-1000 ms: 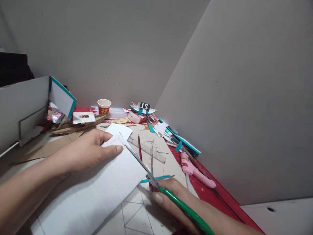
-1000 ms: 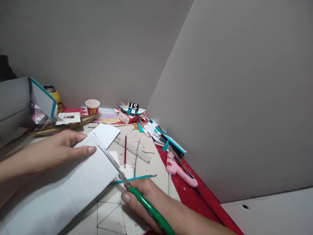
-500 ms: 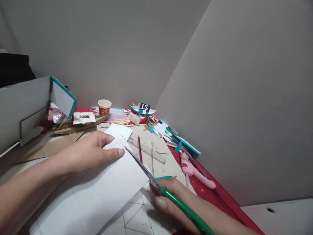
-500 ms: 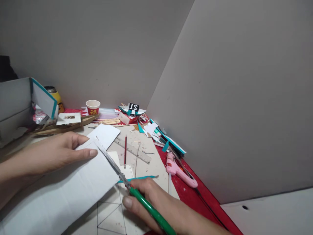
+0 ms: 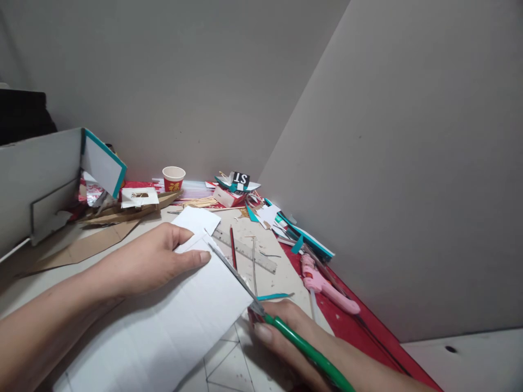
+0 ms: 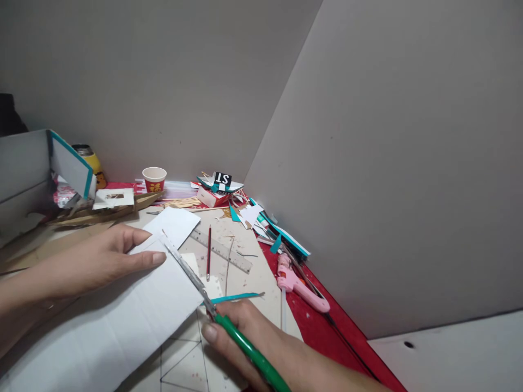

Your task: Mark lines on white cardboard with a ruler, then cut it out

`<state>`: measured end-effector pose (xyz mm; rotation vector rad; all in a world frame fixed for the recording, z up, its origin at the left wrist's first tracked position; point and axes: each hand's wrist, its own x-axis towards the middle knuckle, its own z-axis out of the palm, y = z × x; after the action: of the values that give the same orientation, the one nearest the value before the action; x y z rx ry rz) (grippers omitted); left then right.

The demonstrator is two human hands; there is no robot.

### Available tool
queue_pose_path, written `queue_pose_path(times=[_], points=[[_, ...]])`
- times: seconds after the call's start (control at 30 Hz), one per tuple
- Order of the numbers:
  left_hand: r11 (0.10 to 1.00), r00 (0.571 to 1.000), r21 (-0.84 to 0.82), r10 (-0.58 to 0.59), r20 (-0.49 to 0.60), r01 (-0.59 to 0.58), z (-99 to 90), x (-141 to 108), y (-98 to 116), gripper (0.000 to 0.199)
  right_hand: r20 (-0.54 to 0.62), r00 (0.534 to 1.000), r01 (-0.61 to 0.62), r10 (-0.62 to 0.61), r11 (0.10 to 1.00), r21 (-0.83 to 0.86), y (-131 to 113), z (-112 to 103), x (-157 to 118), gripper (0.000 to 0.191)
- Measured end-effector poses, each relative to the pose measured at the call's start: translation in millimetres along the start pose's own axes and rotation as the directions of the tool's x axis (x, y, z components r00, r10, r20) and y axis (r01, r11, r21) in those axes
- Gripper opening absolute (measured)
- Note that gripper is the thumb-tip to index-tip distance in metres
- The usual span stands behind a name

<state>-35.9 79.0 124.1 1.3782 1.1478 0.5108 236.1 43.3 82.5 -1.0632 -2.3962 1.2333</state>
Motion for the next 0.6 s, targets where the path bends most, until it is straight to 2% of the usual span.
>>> queue_pose_path(times=[0.17, 0.37, 0.47, 0.6], points=[[1.0, 1.0, -0.01, -0.002, 0.012, 0.002, 0.5, -1, 2, 0.031, 0.031, 0.999, 0.029, -0.033, 0.995, 0.1, 2, 3, 3, 0.042], [1.0, 1.0, -0.018, 0.009, 0.021, -0.009, -1.1, -2, 2, 0.028, 0.044, 0.999, -0.018, 0.016, 0.999, 0.043, 2, 0, 1, 0.044], [0.999, 0.999, -0.045, 0.001, 0.035, 0.001, -0.5, -2, 0, 0.029, 0.0, 1.0, -0.029, 0.029, 0.999, -0.019, -3, -3, 0, 0.05], [0.998, 0.999, -0.054, 0.02, 0.046, -0.018, 2.5, 0, -1, 0.032, -0.061, 0.998, 0.022, -0.024, 0.999, -0.039, -10, -4, 0, 0.051]])
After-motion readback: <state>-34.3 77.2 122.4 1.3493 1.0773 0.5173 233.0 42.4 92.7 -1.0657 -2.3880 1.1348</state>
